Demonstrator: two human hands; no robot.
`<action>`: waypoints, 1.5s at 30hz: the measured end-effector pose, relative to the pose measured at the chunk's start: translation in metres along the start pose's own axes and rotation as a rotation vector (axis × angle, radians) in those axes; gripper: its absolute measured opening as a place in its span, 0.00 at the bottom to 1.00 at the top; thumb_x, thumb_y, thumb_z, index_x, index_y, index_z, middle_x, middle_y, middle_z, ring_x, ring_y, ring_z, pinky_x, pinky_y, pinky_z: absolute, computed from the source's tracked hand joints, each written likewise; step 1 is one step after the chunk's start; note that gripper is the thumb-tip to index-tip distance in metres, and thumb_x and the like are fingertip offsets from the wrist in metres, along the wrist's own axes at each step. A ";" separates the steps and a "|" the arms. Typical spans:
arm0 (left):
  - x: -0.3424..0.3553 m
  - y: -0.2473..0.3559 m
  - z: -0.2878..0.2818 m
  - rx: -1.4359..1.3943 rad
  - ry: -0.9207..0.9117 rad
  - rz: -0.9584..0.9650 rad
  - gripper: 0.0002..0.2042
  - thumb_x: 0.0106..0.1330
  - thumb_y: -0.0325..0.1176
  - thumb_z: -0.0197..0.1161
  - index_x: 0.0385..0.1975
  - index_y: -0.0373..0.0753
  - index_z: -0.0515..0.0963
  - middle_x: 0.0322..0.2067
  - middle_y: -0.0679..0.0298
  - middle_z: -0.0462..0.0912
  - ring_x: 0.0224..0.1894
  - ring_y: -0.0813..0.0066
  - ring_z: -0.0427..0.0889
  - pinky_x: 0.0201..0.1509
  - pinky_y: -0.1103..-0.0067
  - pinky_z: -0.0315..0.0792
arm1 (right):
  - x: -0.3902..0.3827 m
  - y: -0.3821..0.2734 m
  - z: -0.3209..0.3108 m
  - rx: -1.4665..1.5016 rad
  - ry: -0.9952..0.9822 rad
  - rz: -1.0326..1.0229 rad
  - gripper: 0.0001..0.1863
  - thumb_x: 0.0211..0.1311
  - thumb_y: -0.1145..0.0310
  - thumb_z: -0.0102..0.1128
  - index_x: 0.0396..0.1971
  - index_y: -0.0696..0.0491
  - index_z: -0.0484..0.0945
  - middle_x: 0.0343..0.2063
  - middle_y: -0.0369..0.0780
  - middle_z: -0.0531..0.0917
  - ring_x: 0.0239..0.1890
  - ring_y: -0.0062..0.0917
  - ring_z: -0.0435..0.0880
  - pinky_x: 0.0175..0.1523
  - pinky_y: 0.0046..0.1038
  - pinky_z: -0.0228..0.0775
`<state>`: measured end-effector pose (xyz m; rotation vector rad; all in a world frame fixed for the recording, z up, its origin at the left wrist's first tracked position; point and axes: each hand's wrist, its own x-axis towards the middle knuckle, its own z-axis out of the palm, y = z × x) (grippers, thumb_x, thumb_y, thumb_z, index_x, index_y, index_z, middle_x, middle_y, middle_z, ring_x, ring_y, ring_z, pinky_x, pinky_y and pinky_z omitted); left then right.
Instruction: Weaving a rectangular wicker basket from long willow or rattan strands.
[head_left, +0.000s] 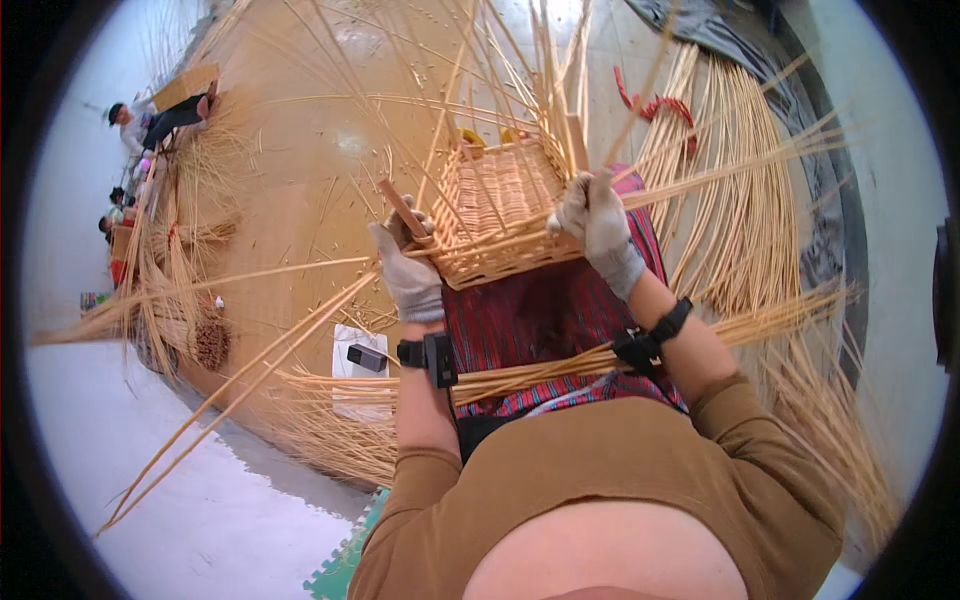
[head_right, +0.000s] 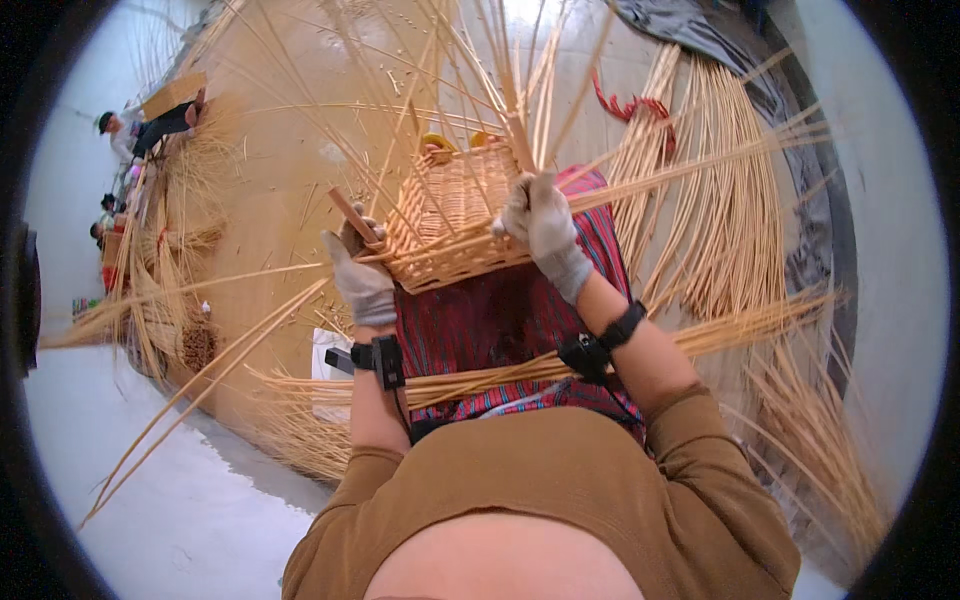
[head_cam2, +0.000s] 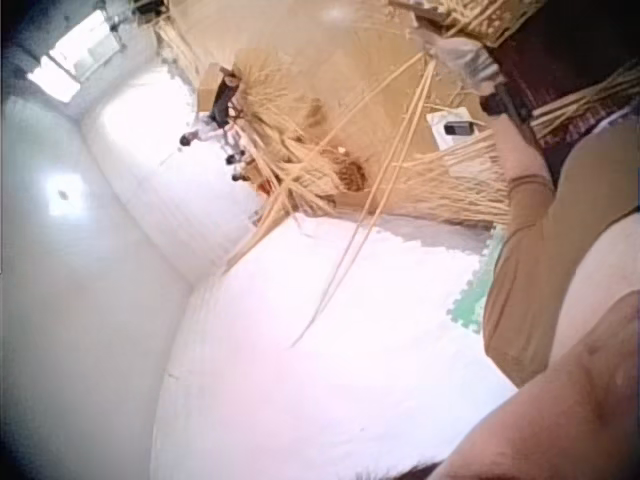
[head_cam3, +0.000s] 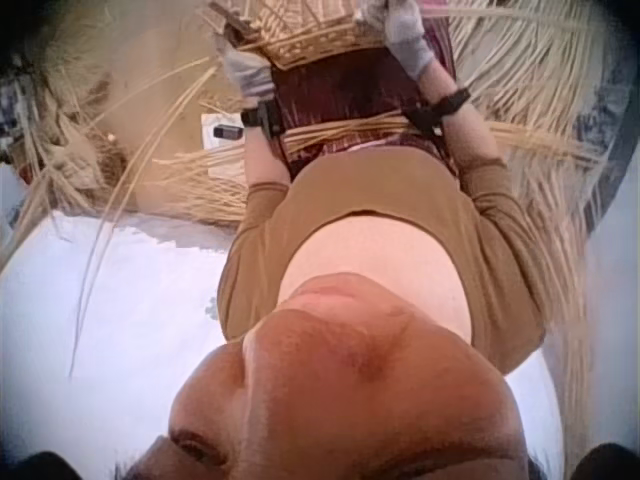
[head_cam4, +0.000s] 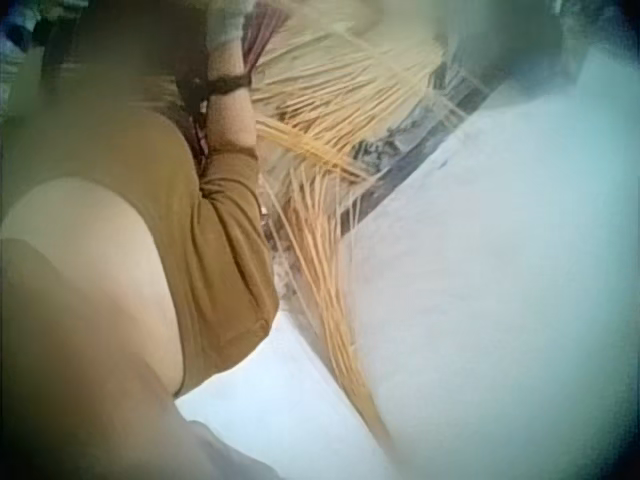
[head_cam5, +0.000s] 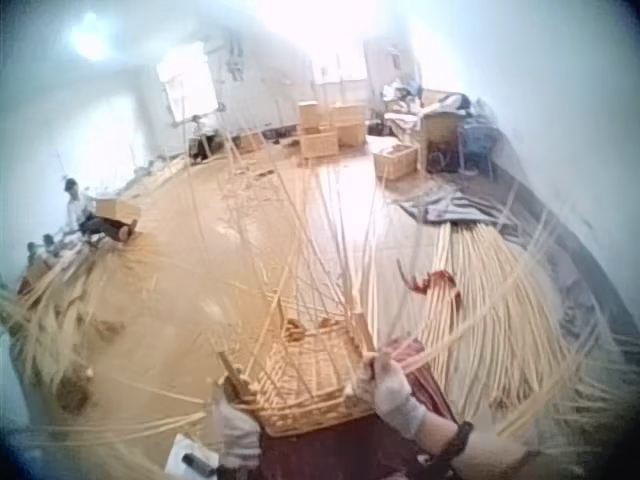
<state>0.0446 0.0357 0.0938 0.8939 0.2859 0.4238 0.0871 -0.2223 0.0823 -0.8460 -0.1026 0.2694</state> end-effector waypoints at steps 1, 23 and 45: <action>-0.007 -0.001 -0.003 0.061 0.013 -0.039 0.34 0.75 0.60 0.48 0.58 0.30 0.73 0.38 0.64 0.77 0.39 0.75 0.76 0.49 0.75 0.74 | -0.009 -0.002 0.002 -0.071 0.015 -0.030 0.31 0.75 0.37 0.38 0.33 0.52 0.72 0.15 0.30 0.62 0.18 0.19 0.64 0.34 0.32 0.70; -0.019 -0.042 -0.066 0.458 -0.316 0.027 0.41 0.53 0.36 0.82 0.65 0.38 0.65 0.56 0.65 0.72 0.58 0.74 0.71 0.62 0.74 0.71 | -0.036 -0.016 0.000 -0.548 0.208 -0.118 0.05 0.75 0.71 0.52 0.42 0.56 0.76 0.34 0.38 0.84 0.39 0.25 0.85 0.50 0.29 0.77; -0.013 -0.032 -0.061 0.459 -0.352 0.045 0.35 0.54 0.32 0.80 0.61 0.43 0.68 0.54 0.64 0.77 0.57 0.72 0.76 0.60 0.73 0.75 | -0.031 -0.016 0.005 -0.487 0.173 -0.123 0.12 0.74 0.62 0.57 0.44 0.55 0.75 0.33 0.41 0.85 0.38 0.28 0.88 0.34 0.23 0.82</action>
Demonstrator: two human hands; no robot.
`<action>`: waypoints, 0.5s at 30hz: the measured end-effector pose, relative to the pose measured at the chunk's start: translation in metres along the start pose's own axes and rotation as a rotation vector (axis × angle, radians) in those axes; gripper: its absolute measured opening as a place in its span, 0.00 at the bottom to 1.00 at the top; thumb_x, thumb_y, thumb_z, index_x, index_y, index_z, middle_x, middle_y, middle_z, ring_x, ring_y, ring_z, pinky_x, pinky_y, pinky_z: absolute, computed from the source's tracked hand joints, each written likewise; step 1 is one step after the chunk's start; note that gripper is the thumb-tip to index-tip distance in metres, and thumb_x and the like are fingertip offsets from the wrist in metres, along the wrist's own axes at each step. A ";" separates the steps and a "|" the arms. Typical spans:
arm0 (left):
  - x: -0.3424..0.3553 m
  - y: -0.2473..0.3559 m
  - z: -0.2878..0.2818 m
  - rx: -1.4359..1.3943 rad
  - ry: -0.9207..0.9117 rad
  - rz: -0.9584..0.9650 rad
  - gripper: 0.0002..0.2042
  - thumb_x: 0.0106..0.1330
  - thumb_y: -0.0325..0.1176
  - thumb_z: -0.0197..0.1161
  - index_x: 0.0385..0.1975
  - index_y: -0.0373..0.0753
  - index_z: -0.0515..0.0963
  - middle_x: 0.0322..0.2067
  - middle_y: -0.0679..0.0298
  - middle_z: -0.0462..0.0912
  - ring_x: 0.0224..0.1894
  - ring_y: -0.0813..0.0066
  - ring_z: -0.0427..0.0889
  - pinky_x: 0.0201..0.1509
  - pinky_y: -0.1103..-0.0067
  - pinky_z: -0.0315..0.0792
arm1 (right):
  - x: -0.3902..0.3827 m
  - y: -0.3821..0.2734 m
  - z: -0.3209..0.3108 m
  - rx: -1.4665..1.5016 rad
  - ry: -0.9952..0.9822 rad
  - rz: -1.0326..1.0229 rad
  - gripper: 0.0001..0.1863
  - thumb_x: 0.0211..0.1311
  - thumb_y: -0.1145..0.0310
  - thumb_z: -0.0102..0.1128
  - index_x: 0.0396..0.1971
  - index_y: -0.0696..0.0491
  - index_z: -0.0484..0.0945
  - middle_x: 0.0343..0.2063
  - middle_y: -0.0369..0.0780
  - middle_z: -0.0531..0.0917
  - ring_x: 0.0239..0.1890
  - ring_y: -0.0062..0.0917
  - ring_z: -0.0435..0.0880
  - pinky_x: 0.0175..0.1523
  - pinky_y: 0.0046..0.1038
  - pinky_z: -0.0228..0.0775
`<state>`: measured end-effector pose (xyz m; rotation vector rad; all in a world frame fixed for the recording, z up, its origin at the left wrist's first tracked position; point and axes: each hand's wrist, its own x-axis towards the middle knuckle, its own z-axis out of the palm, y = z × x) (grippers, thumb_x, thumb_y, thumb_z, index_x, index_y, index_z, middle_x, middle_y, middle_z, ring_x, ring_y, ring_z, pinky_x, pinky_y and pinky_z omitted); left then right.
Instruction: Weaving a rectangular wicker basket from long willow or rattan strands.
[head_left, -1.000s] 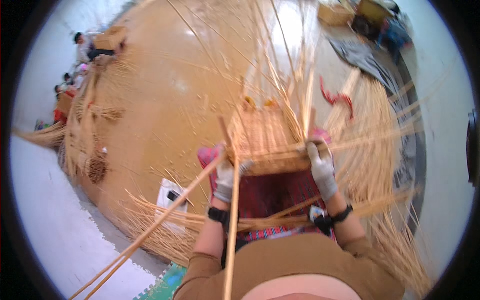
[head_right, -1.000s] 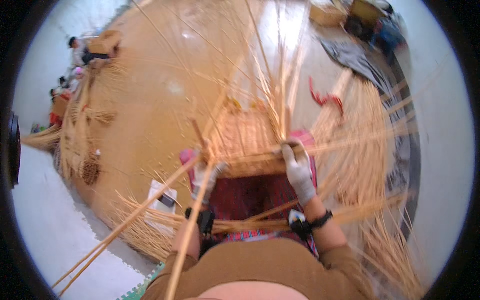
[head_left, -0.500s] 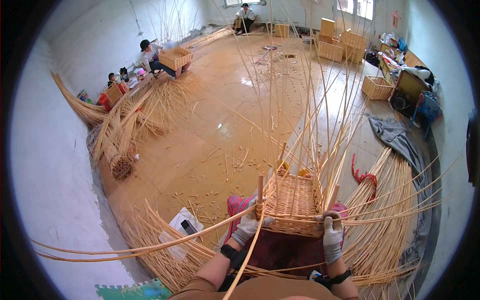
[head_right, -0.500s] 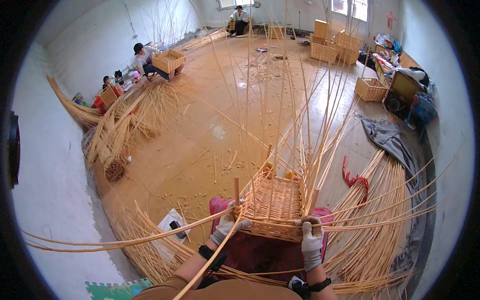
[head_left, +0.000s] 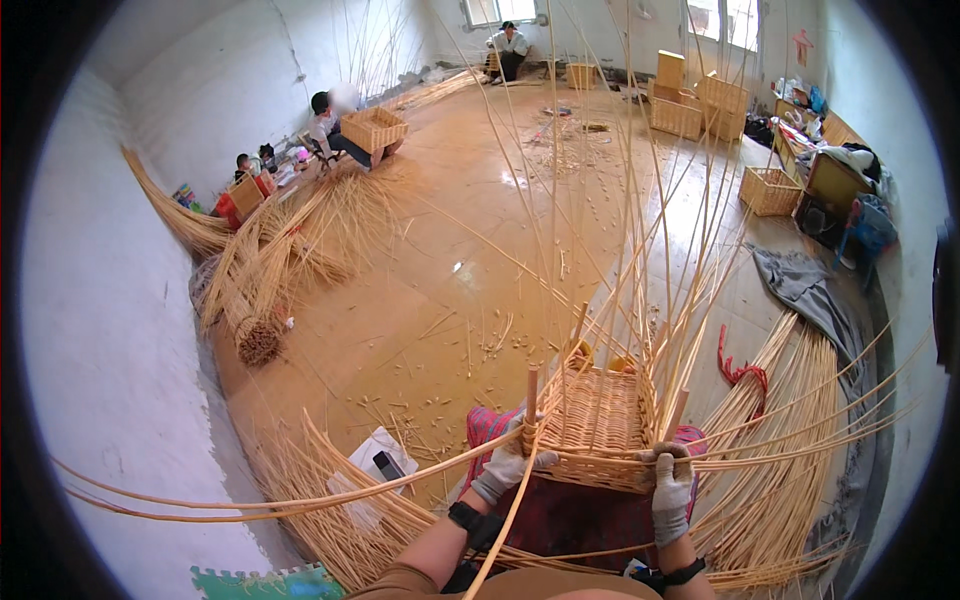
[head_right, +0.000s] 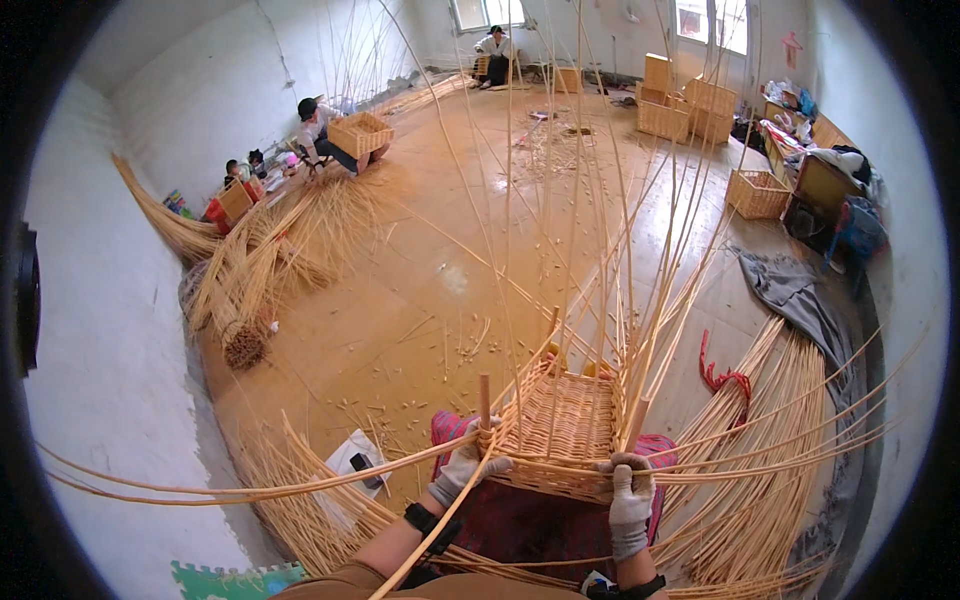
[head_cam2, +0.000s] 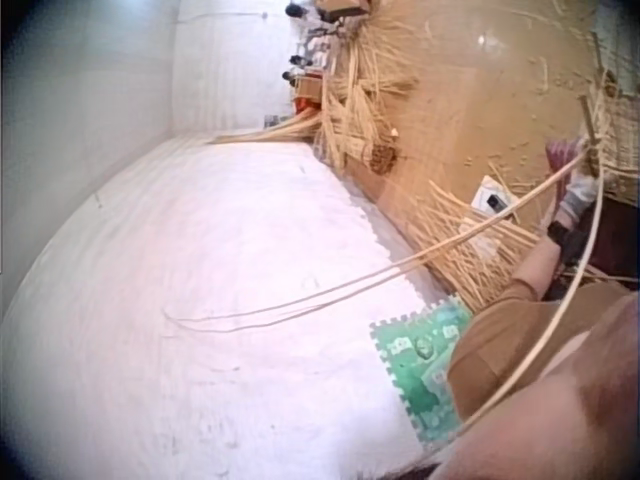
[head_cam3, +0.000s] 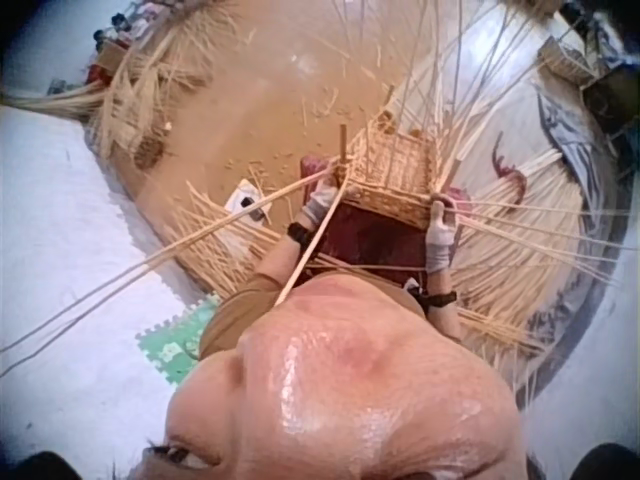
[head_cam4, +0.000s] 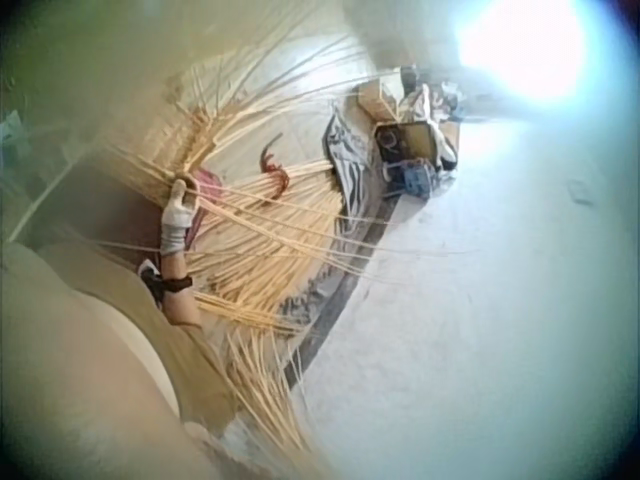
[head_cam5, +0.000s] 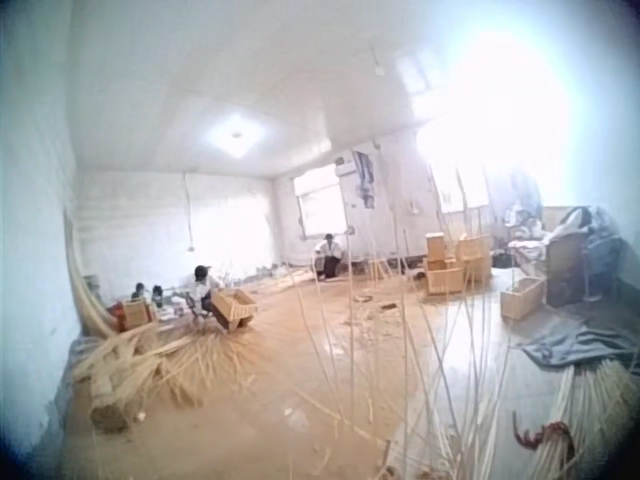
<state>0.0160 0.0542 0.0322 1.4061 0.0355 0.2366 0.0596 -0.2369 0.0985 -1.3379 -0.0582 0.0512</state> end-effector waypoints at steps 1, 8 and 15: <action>0.000 -0.004 -0.002 -0.005 -0.005 -0.020 0.39 0.53 0.36 0.82 0.63 0.41 0.66 0.56 0.66 0.73 0.57 0.74 0.73 0.63 0.74 0.72 | 0.000 0.001 -0.001 0.018 -0.003 0.007 0.12 0.74 0.61 0.57 0.44 0.55 0.75 0.32 0.40 0.85 0.36 0.26 0.87 0.31 0.22 0.81; 0.003 -0.005 -0.003 0.085 0.023 0.050 0.36 0.54 0.31 0.80 0.62 0.43 0.67 0.56 0.65 0.76 0.58 0.72 0.75 0.62 0.73 0.74 | 0.004 0.010 0.000 -0.050 0.019 -0.070 0.10 0.75 0.61 0.55 0.43 0.53 0.75 0.32 0.40 0.87 0.27 0.21 0.85 0.26 0.20 0.77; -0.005 0.010 0.000 -0.041 -0.039 -0.033 0.35 0.56 0.32 0.79 0.62 0.43 0.66 0.56 0.64 0.74 0.57 0.72 0.75 0.60 0.73 0.75 | 0.000 0.018 -0.013 0.000 -0.014 -0.090 0.11 0.74 0.62 0.57 0.42 0.56 0.77 0.32 0.40 0.86 0.36 0.25 0.86 0.41 0.26 0.78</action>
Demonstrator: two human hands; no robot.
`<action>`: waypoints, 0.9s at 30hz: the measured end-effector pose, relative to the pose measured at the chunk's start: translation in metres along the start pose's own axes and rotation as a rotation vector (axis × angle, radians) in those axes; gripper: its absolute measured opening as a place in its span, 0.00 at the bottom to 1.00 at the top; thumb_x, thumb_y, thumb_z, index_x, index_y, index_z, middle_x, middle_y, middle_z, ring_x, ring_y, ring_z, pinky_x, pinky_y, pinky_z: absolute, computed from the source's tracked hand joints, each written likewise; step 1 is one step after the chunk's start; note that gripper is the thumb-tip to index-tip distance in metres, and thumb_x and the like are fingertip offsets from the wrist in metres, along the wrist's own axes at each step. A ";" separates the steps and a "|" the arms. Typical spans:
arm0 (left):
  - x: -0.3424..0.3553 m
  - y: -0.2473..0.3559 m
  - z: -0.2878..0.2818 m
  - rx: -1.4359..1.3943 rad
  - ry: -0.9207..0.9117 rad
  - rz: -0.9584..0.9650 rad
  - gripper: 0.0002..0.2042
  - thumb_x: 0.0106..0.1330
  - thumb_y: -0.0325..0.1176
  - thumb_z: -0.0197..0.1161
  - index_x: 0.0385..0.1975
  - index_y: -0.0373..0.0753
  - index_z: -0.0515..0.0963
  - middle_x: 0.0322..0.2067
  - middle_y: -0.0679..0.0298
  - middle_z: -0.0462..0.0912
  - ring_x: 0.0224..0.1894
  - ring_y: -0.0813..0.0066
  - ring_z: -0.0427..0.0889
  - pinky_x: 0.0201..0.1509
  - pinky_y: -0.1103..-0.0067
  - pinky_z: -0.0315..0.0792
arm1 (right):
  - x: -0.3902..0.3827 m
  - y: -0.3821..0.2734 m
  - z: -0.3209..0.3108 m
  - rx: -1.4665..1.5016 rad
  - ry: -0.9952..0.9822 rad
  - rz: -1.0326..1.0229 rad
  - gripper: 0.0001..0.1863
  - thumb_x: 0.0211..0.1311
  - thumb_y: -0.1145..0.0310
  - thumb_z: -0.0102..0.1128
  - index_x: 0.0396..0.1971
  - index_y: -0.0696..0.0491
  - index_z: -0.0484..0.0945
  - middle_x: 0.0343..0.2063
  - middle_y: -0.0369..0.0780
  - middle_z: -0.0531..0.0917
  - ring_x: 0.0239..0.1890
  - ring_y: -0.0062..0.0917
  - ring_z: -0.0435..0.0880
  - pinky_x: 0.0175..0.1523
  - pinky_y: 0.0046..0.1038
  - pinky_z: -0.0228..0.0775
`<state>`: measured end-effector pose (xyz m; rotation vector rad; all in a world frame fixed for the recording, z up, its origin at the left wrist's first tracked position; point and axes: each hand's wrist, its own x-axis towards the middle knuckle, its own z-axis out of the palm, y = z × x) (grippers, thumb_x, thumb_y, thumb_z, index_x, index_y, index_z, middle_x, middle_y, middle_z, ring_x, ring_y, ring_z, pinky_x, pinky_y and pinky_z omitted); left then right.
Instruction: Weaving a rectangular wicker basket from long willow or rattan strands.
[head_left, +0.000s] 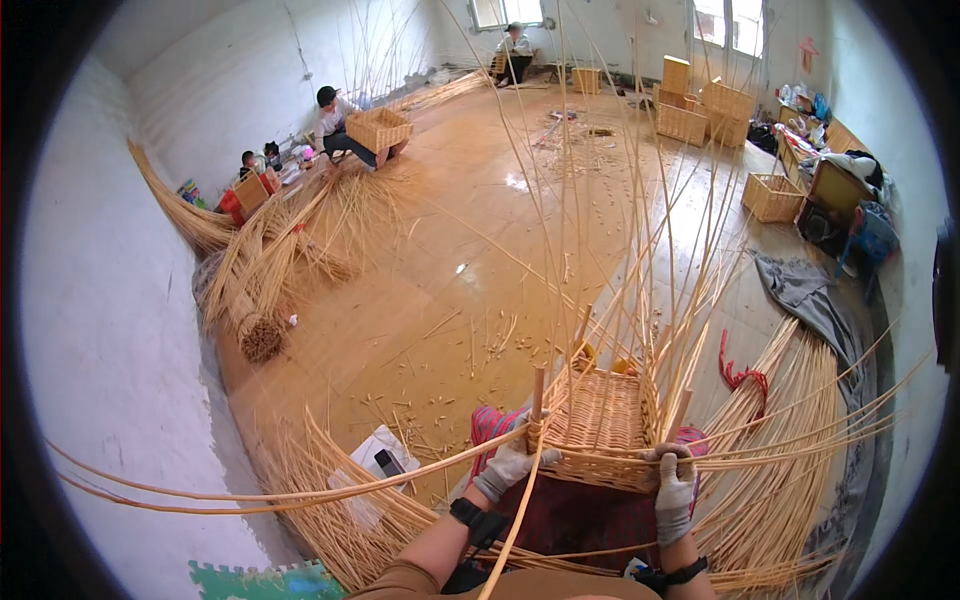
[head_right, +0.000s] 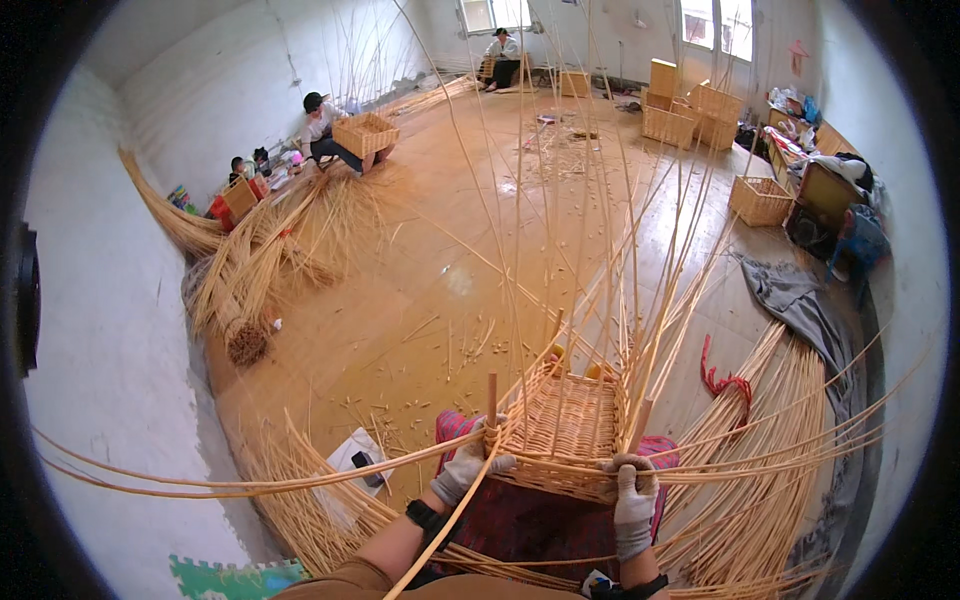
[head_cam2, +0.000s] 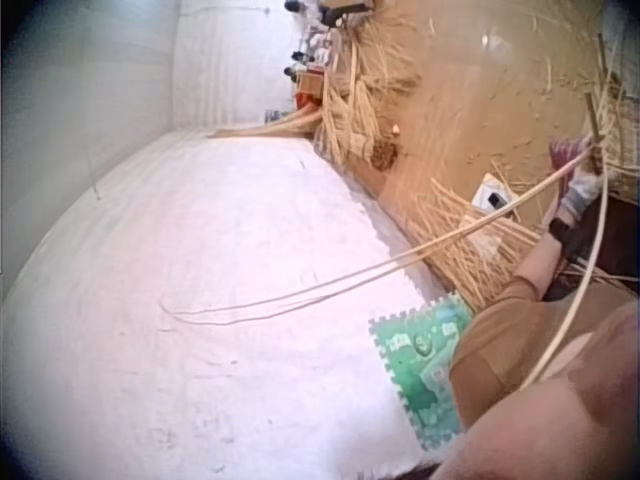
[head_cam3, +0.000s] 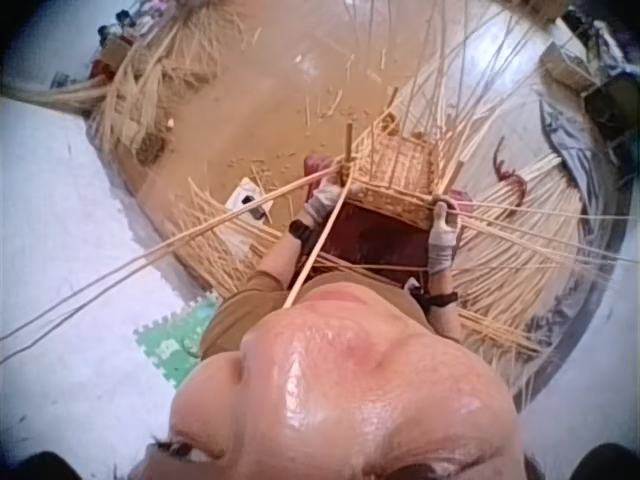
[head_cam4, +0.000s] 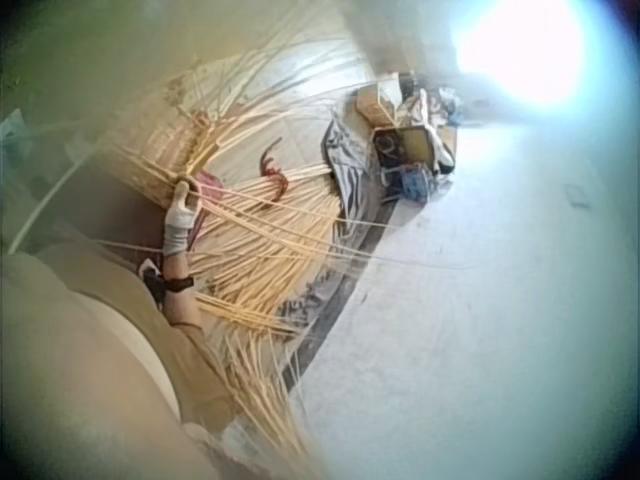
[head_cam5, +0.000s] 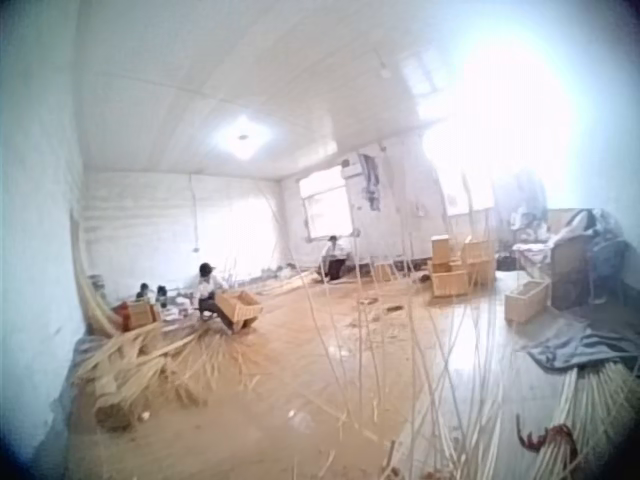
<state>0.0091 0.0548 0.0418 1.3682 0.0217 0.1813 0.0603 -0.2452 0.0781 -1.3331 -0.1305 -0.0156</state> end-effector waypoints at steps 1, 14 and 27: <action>-0.002 0.003 0.000 -0.012 -0.019 -0.017 0.34 0.57 0.32 0.78 0.62 0.43 0.66 0.57 0.64 0.74 0.58 0.72 0.74 0.60 0.72 0.75 | -0.003 -0.003 -0.002 0.049 -0.014 0.067 0.11 0.74 0.64 0.58 0.43 0.57 0.77 0.33 0.40 0.86 0.38 0.28 0.86 0.52 0.32 0.78; 0.005 0.025 0.013 0.154 0.119 -0.024 0.33 0.62 0.24 0.71 0.67 0.40 0.64 0.57 0.61 0.76 0.59 0.68 0.76 0.60 0.74 0.76 | 0.017 -0.031 0.030 -0.139 0.058 0.112 0.06 0.70 0.73 0.61 0.41 0.59 0.82 0.36 0.35 0.86 0.38 0.17 0.84 0.40 0.21 0.79; -0.005 0.002 0.028 0.021 0.218 0.005 0.37 0.56 0.24 0.76 0.66 0.41 0.65 0.58 0.59 0.75 0.58 0.68 0.77 0.57 0.74 0.80 | 0.009 -0.025 0.030 -0.255 0.104 0.099 0.05 0.69 0.73 0.63 0.41 0.58 0.82 0.34 0.35 0.86 0.32 0.16 0.83 0.35 0.21 0.81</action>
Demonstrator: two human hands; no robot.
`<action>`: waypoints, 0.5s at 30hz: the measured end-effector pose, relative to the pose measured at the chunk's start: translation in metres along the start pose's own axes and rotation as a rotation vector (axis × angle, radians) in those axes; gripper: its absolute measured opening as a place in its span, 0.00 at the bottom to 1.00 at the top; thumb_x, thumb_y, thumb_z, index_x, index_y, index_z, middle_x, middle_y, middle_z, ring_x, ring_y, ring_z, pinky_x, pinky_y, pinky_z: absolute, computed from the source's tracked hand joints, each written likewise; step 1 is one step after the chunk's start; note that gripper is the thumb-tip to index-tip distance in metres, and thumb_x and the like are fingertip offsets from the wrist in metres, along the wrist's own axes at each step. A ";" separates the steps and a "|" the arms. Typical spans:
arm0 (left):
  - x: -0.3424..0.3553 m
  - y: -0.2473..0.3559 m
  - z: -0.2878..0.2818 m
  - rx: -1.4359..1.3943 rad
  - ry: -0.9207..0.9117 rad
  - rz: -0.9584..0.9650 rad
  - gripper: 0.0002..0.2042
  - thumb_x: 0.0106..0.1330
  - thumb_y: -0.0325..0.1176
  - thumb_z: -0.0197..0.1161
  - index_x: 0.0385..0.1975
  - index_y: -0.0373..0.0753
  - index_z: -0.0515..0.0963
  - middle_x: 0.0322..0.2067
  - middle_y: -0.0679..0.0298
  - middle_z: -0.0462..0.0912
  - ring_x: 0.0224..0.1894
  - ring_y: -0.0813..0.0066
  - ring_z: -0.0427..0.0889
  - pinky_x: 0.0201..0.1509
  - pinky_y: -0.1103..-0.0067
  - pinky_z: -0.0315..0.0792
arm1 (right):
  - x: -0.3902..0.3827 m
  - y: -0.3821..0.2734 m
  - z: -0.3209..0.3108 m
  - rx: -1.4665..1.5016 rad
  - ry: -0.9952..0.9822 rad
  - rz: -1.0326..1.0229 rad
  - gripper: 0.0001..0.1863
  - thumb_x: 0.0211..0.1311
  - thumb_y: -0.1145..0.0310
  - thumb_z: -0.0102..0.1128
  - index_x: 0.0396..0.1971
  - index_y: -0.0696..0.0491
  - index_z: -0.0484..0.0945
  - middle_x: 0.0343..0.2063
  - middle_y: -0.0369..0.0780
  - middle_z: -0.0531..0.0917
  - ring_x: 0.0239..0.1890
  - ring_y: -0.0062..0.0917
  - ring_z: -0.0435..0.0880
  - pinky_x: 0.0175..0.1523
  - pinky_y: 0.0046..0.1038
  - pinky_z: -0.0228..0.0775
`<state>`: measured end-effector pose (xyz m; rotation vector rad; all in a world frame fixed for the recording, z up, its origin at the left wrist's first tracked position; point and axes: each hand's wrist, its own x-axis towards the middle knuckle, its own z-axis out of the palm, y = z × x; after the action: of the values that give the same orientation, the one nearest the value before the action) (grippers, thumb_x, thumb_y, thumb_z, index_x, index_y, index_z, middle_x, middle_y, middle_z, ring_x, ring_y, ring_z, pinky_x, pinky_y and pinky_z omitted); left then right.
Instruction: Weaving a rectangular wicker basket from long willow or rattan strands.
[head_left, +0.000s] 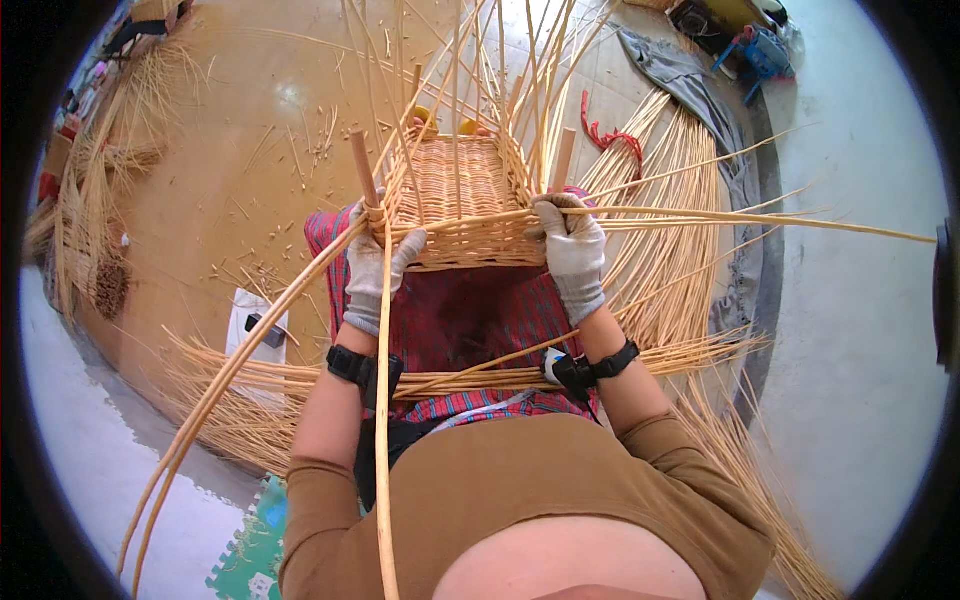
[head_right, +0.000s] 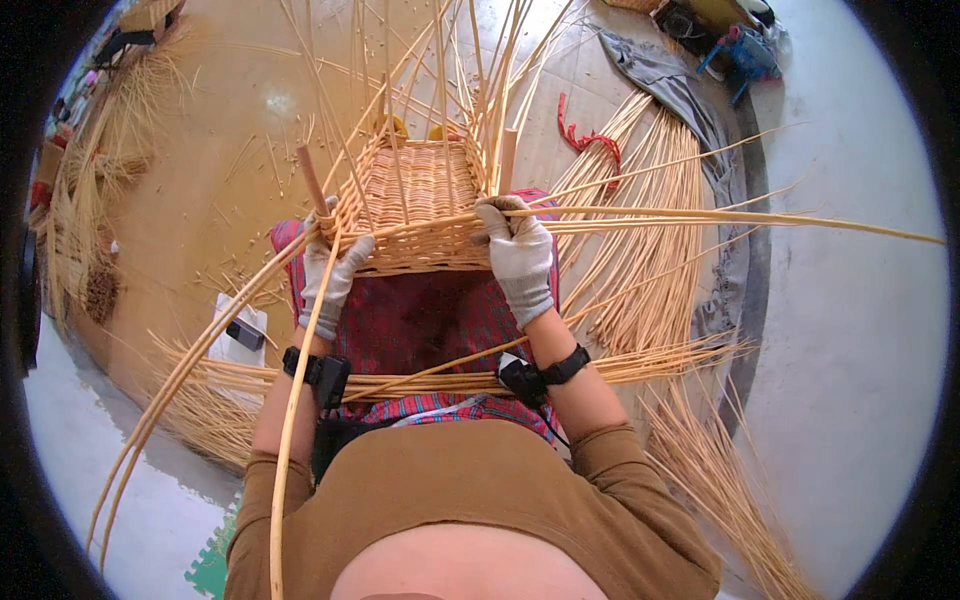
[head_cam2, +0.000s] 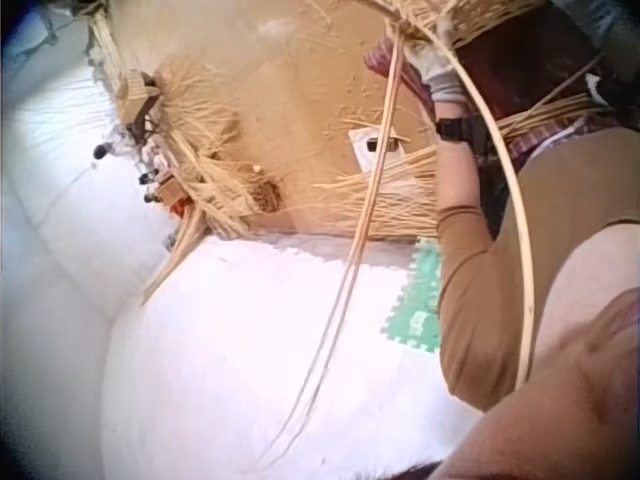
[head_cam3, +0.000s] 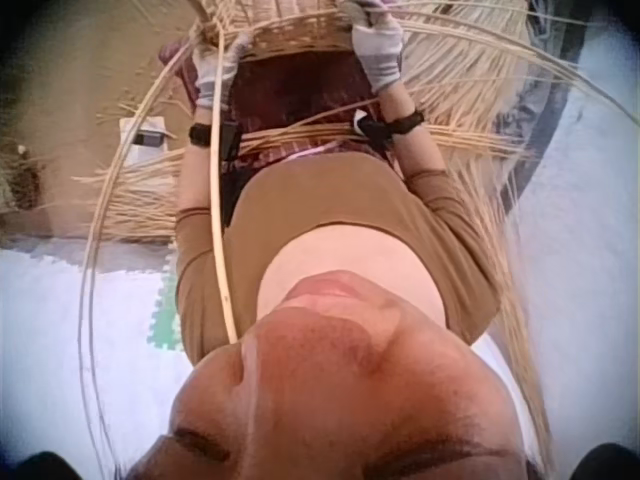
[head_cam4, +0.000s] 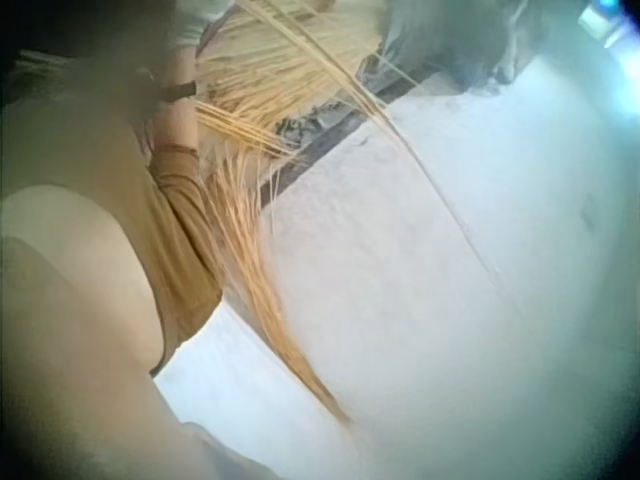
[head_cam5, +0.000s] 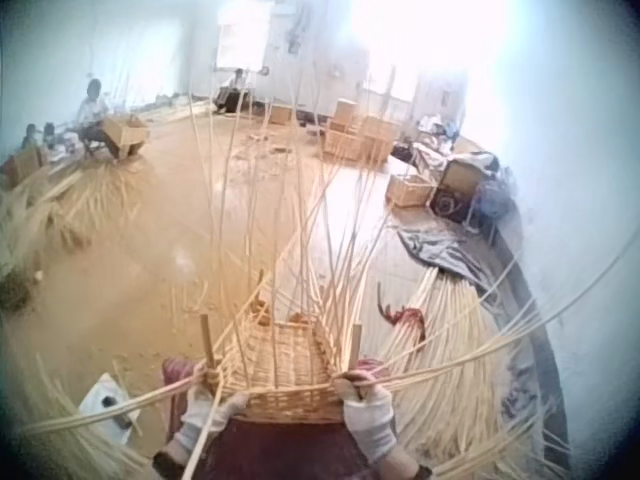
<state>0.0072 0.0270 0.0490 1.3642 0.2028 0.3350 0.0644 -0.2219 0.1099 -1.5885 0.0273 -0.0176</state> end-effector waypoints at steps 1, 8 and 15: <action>0.002 -0.002 0.001 -0.009 0.013 0.027 0.36 0.57 0.25 0.76 0.66 0.40 0.65 0.58 0.59 0.76 0.56 0.69 0.78 0.57 0.75 0.80 | 0.000 -0.003 0.002 -0.014 0.025 0.040 0.06 0.69 0.73 0.62 0.42 0.58 0.82 0.35 0.35 0.86 0.31 0.16 0.83 0.35 0.21 0.81; 0.007 0.002 0.009 -0.060 0.057 -0.021 0.37 0.58 0.26 0.76 0.66 0.40 0.63 0.59 0.60 0.74 0.58 0.70 0.77 0.63 0.75 0.76 | -0.013 -0.021 0.003 -0.015 0.047 0.025 0.06 0.70 0.73 0.62 0.42 0.57 0.82 0.35 0.36 0.86 0.28 0.17 0.84 0.30 0.19 0.76; 0.008 -0.015 -0.001 0.007 0.072 0.022 0.34 0.58 0.22 0.74 0.64 0.39 0.65 0.58 0.60 0.76 0.56 0.70 0.79 0.59 0.76 0.79 | -0.049 -0.075 0.022 -0.413 -0.340 -0.545 0.19 0.56 0.85 0.65 0.47 0.51 0.83 0.35 0.41 0.89 0.31 0.24 0.89 0.35 0.24 0.81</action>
<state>0.0162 0.0278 0.0342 1.3633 0.2495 0.4022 0.0170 -0.1968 0.1850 -1.9483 -0.7068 -0.1763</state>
